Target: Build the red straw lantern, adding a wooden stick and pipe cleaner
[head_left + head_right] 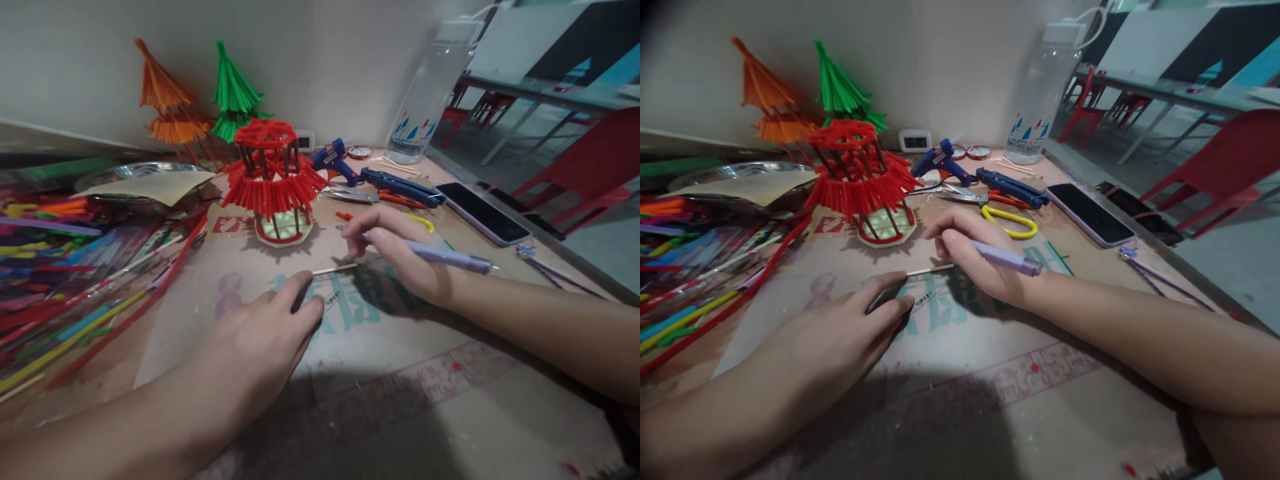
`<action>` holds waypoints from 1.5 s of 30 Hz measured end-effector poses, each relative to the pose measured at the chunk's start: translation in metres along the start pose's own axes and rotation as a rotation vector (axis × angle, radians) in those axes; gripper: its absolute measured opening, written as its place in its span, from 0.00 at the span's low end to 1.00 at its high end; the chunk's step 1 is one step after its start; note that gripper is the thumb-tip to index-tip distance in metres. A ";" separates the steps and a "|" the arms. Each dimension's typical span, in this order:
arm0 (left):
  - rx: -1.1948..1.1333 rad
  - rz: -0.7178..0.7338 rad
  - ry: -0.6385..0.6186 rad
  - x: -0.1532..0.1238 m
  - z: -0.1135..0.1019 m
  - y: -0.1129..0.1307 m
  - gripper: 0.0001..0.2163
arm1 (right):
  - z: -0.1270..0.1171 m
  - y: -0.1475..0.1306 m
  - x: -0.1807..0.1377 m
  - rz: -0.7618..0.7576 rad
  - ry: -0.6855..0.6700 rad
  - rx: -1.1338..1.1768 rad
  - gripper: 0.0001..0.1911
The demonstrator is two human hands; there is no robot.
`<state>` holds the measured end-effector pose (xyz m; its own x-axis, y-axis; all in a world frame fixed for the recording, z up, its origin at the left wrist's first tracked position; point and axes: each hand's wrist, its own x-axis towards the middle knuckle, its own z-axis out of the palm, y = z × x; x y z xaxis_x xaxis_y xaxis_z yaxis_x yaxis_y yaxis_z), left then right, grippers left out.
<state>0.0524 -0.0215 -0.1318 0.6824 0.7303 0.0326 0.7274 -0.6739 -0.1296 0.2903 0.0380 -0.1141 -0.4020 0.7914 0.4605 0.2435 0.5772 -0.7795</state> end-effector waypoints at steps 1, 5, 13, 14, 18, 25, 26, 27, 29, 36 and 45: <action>0.004 0.002 0.001 0.000 0.000 0.000 0.20 | 0.001 0.000 0.001 0.024 -0.010 -0.047 0.13; 0.005 0.006 0.029 -0.002 0.002 -0.001 0.20 | 0.004 -0.001 0.002 0.082 -0.046 -0.062 0.07; 0.009 0.009 0.022 -0.002 -0.002 0.000 0.18 | 0.009 0.010 0.001 0.109 -0.054 -0.113 0.12; 0.010 0.007 0.021 -0.002 -0.003 0.000 0.18 | 0.008 0.011 0.002 0.100 -0.048 -0.129 0.13; -0.006 0.024 0.017 -0.002 -0.005 -0.001 0.20 | 0.006 0.010 0.003 0.071 -0.065 -0.175 0.14; 0.008 0.023 0.011 -0.004 -0.004 -0.002 0.20 | 0.006 0.006 0.004 0.032 -0.105 -0.325 0.13; 0.011 0.022 0.011 -0.004 -0.004 -0.002 0.21 | 0.006 0.006 0.004 0.033 -0.107 -0.338 0.13; 0.011 0.024 0.011 -0.004 -0.003 -0.002 0.21 | 0.006 0.006 0.004 0.029 -0.110 -0.348 0.12; 0.007 0.025 0.023 -0.004 -0.003 -0.002 0.21 | 0.007 0.006 0.004 0.018 -0.114 -0.359 0.12; -0.012 0.039 0.053 -0.005 -0.004 -0.003 0.20 | 0.007 0.006 0.005 0.003 -0.137 -0.368 0.13; -0.032 -0.002 0.017 -0.003 -0.002 -0.003 0.20 | 0.007 0.006 0.005 -0.028 -0.139 -0.370 0.13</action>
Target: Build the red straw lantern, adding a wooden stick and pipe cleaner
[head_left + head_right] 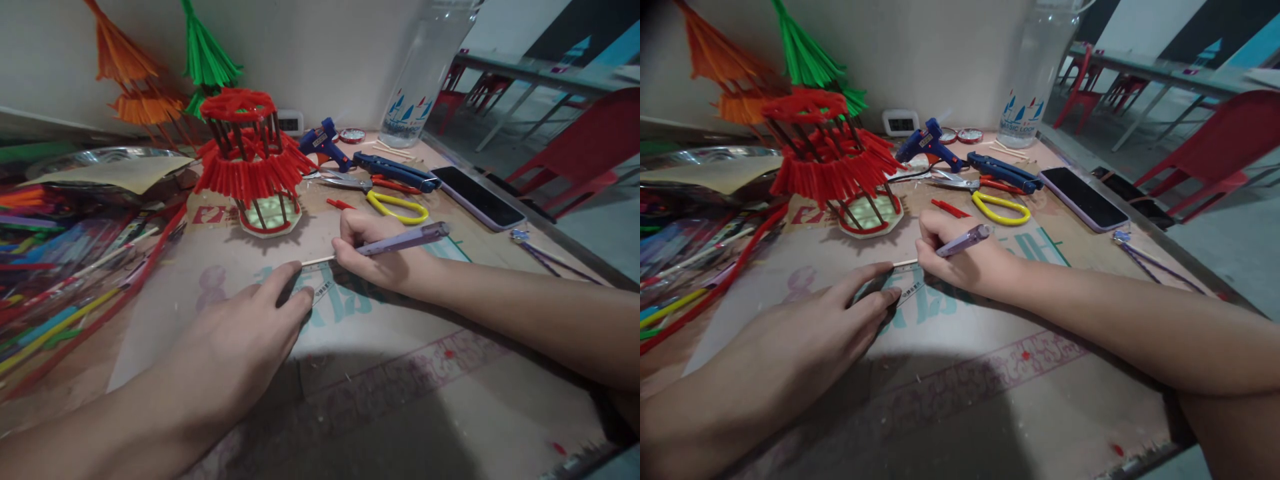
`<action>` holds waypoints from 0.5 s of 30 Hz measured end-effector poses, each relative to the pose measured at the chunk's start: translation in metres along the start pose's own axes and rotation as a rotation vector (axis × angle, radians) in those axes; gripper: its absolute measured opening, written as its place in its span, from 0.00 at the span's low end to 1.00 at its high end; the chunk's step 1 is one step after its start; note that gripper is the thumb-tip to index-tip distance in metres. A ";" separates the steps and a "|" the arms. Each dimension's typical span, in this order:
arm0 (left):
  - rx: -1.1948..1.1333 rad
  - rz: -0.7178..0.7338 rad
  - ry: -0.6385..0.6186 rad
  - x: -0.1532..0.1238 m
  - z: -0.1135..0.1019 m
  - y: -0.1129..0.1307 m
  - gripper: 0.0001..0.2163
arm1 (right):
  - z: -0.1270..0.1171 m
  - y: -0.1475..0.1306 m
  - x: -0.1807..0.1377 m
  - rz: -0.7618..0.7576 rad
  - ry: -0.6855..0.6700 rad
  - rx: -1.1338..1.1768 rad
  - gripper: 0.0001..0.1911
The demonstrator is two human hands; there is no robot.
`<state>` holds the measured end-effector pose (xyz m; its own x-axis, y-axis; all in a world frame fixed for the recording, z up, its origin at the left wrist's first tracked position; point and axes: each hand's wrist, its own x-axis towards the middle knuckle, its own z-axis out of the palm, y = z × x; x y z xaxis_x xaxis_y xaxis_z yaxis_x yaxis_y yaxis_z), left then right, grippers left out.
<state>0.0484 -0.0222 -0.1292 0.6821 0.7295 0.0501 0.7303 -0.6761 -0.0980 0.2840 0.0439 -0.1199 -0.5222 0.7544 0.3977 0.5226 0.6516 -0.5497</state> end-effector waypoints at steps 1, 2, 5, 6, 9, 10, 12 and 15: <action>-0.002 -0.005 0.001 -0.001 0.000 0.000 0.20 | 0.000 0.000 0.000 0.004 -0.005 -0.008 0.13; -0.006 -0.009 0.000 -0.001 0.001 0.000 0.20 | 0.000 -0.001 0.000 0.011 -0.011 -0.016 0.13; -0.028 0.012 0.008 -0.003 0.001 -0.002 0.20 | -0.001 -0.001 0.000 0.015 -0.018 -0.024 0.13; -0.029 0.022 0.010 -0.003 0.001 -0.002 0.20 | -0.001 -0.001 0.000 0.010 -0.015 -0.023 0.13; -0.009 0.022 0.009 -0.002 0.000 -0.002 0.20 | 0.000 -0.001 0.000 -0.006 -0.004 -0.017 0.12; -0.010 0.020 0.001 -0.002 0.000 -0.002 0.20 | 0.000 -0.001 0.000 -0.003 -0.005 -0.016 0.12; -0.020 0.018 -0.008 -0.001 -0.001 -0.002 0.20 | 0.000 -0.001 -0.001 0.006 -0.007 -0.017 0.12; -0.035 0.007 -0.015 0.000 -0.001 -0.001 0.20 | 0.000 -0.002 -0.001 0.012 -0.009 -0.027 0.12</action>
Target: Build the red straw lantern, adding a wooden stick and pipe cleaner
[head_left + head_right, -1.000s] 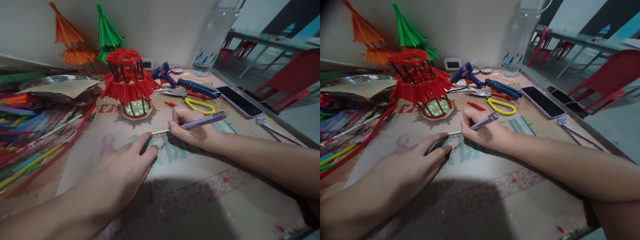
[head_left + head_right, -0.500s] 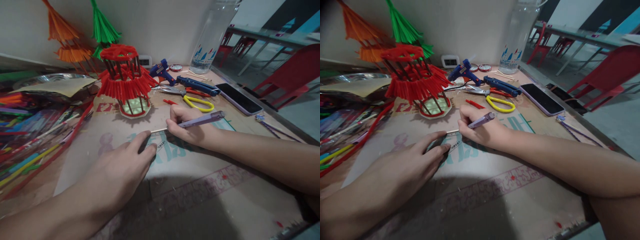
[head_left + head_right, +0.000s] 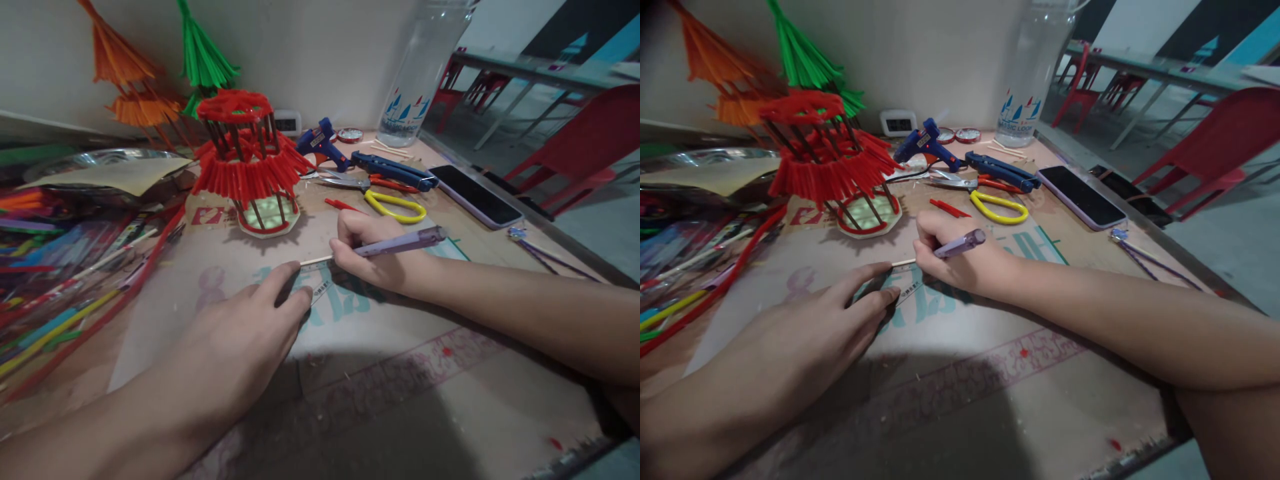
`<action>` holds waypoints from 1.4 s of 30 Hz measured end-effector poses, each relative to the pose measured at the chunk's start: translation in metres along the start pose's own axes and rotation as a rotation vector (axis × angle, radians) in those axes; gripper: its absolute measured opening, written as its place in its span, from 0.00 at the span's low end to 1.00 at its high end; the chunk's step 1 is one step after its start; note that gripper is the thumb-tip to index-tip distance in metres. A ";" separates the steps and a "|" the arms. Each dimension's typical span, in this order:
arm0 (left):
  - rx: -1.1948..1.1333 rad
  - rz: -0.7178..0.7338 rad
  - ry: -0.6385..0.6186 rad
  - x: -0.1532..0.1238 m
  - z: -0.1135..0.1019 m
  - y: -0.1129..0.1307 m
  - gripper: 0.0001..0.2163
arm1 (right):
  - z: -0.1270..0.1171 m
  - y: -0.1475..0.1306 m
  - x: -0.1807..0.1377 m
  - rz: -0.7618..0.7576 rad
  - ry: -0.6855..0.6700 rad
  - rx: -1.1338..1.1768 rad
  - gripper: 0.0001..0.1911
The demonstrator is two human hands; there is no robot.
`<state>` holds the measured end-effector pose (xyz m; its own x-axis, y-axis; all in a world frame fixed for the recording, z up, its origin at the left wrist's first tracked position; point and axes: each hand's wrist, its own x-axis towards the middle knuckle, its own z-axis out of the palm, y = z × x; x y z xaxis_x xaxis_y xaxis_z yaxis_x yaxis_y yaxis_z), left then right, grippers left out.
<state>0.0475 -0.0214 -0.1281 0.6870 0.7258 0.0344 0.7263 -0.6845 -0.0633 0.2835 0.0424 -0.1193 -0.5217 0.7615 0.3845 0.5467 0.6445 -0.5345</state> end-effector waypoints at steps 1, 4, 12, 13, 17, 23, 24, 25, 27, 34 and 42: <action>-0.004 -0.005 0.001 0.000 0.000 0.000 0.20 | 0.000 0.000 0.000 0.000 0.002 -0.001 0.12; -0.013 0.004 0.009 0.000 0.000 0.000 0.21 | 0.000 0.000 0.000 0.002 0.007 -0.001 0.13; 0.001 0.017 0.033 -0.002 0.000 0.001 0.19 | 0.000 -0.002 -0.001 0.015 0.013 0.003 0.12; -0.001 0.016 0.032 -0.002 0.000 0.001 0.19 | 0.000 -0.002 -0.001 0.017 0.013 0.007 0.12; 0.010 0.007 0.018 -0.002 0.000 0.001 0.19 | 0.000 -0.001 -0.001 0.014 0.007 0.009 0.12; 0.025 0.036 0.040 -0.002 0.001 0.000 0.18 | 0.000 -0.001 -0.001 0.008 0.018 0.004 0.13; 0.024 0.039 0.042 -0.002 0.001 0.000 0.18 | 0.001 -0.001 -0.001 0.000 0.024 0.006 0.13; 0.026 0.041 0.043 -0.002 0.000 0.000 0.18 | 0.001 -0.001 -0.001 -0.007 0.029 0.007 0.13; 0.031 0.043 0.041 -0.002 0.000 0.000 0.18 | 0.001 -0.001 -0.001 -0.009 0.031 0.004 0.13; 0.021 0.039 0.050 -0.002 0.000 0.000 0.19 | 0.000 -0.002 -0.001 0.017 0.019 -0.001 0.13; 0.000 0.037 0.057 -0.001 -0.001 0.000 0.19 | 0.000 -0.002 0.000 0.022 0.002 -0.008 0.12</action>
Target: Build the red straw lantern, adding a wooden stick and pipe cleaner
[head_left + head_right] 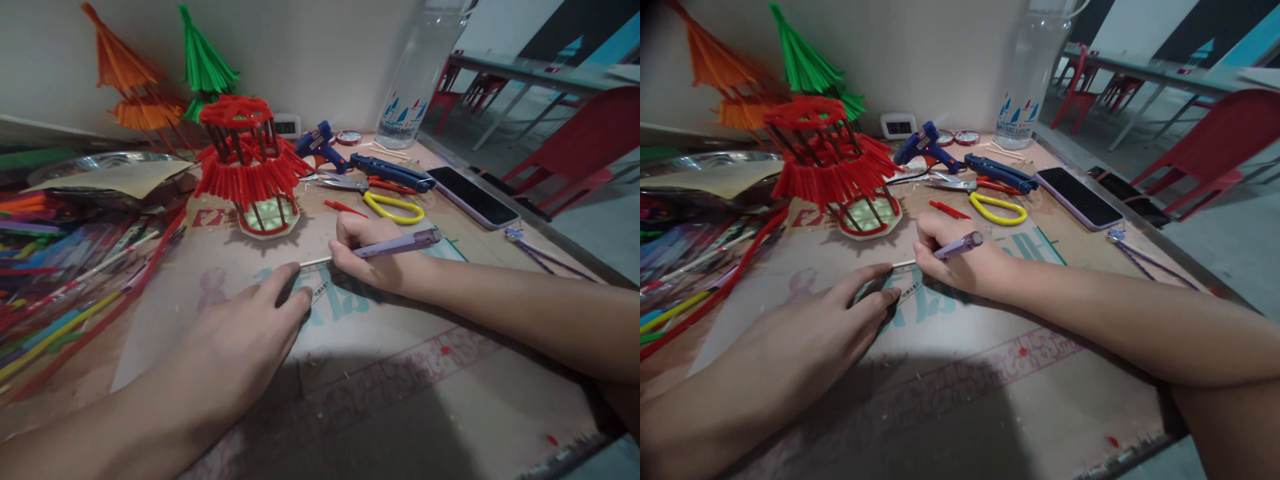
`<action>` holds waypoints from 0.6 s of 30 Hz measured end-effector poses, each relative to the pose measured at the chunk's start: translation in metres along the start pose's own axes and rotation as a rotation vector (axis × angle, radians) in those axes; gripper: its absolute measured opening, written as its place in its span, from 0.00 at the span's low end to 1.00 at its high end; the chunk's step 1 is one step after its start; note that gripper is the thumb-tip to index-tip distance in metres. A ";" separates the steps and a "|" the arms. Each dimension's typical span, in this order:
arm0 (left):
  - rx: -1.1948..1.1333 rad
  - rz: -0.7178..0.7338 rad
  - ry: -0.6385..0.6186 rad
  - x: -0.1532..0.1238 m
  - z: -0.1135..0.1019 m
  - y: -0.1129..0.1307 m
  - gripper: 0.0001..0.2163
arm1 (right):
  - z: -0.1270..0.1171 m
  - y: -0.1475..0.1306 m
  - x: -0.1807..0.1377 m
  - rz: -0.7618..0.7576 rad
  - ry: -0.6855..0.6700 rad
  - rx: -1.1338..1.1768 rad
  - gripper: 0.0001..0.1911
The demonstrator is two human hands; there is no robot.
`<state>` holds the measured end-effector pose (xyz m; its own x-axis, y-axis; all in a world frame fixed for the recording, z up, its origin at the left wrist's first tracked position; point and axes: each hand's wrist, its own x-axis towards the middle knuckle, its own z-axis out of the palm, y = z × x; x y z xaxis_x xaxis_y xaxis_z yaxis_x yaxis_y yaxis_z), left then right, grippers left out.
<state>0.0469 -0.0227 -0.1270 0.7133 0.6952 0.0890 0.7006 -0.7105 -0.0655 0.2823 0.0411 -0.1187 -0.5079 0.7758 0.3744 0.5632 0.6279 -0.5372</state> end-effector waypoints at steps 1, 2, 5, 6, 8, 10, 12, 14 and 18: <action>0.002 -0.003 0.000 0.000 0.000 0.000 0.19 | 0.000 0.000 0.000 -0.001 -0.001 0.001 0.12; 0.005 -0.003 0.000 0.000 0.000 0.000 0.19 | 0.000 0.000 0.000 -0.002 0.001 0.003 0.12; 0.012 -0.003 -0.002 0.001 0.001 -0.001 0.19 | 0.000 0.000 0.000 -0.008 0.015 0.005 0.12; 0.009 -0.001 -0.003 0.001 0.001 -0.001 0.19 | 0.000 0.000 0.000 -0.009 0.019 0.006 0.13; 0.001 -0.001 -0.004 0.001 0.001 -0.001 0.19 | 0.000 0.000 0.000 -0.011 0.023 0.009 0.12; -0.009 -0.005 -0.003 0.000 0.001 -0.001 0.19 | 0.001 0.001 0.000 -0.019 0.024 0.016 0.12; -0.021 -0.014 -0.006 0.000 0.001 -0.001 0.19 | 0.001 0.001 0.000 -0.023 0.024 0.019 0.12; -0.028 -0.015 -0.008 0.000 0.001 -0.001 0.20 | 0.001 0.001 -0.001 -0.022 0.025 0.017 0.13; -0.014 -0.004 0.002 0.000 0.002 -0.001 0.20 | 0.000 0.000 -0.001 -0.012 0.027 0.012 0.13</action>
<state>0.0462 -0.0219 -0.1285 0.7104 0.6978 0.0911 0.7032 -0.7092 -0.0515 0.2830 0.0402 -0.1197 -0.4968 0.7695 0.4012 0.5493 0.6368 -0.5412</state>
